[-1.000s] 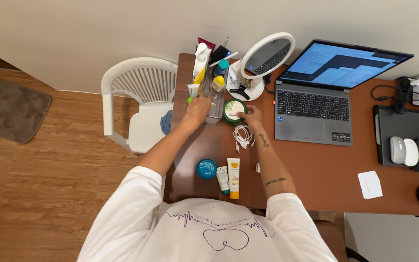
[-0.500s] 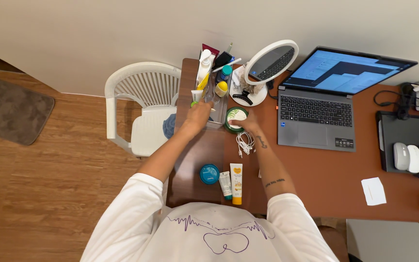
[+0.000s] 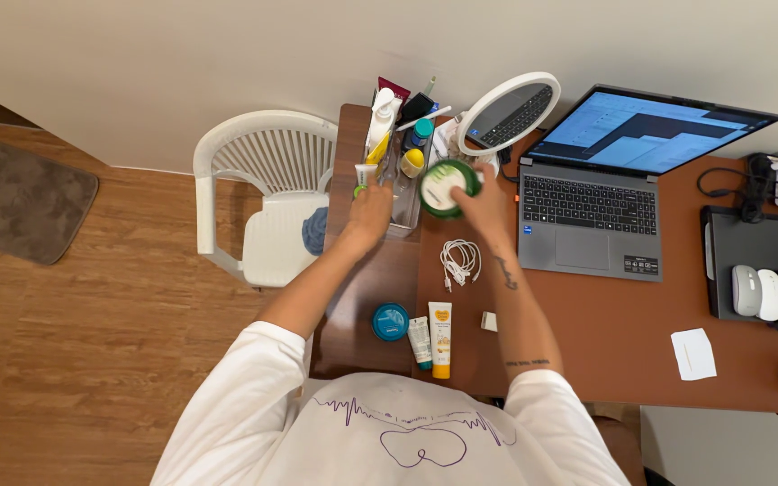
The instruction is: Organizing and tidying up various electronic items, cables, and personal care products on a desk.
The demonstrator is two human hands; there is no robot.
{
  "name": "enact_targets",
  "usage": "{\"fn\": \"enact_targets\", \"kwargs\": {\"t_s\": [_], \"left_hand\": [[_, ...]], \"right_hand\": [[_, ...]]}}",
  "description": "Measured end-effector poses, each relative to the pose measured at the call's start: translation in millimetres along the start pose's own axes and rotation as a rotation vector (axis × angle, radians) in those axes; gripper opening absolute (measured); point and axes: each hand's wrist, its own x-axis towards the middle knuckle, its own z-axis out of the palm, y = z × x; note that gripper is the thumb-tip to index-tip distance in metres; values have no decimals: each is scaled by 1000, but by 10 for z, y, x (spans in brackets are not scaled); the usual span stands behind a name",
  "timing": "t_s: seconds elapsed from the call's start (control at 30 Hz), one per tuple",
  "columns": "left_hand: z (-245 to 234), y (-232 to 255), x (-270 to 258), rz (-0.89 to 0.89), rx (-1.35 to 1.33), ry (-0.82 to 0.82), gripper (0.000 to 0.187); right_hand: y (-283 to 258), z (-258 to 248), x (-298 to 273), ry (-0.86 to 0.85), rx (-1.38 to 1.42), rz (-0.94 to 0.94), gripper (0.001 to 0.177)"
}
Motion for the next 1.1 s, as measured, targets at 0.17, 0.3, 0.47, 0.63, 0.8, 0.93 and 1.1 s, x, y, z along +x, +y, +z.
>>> {"fn": "enact_targets", "kwargs": {"t_s": [0.17,0.3,0.47,0.63,0.8,0.93,1.1], "left_hand": [[-46,45,-26,-54,28,18,34],[35,-12,-25,-2,93,67,30],[-246,38,-6,113,173,2,38],[-276,103,86,117,191,-142,47],[-14,8,173,105,251,-89,31],[28,-21,139,97,290,-89,25],[-85,-14,68,69,290,-125,27]], "right_hand": [[-767,529,-119,-16,-259,-258,65],[-870,878,-96,-52,-450,-134,64],[-556,1104,13,-86,-508,-158,54],[-494,907,68,-140,-563,-295,42],[-437,553,-383,-133,-429,-464,21],[68,883,-1197,-771,-310,-572,19],[149,1158,-2037,-919,-750,-365,93]]}}
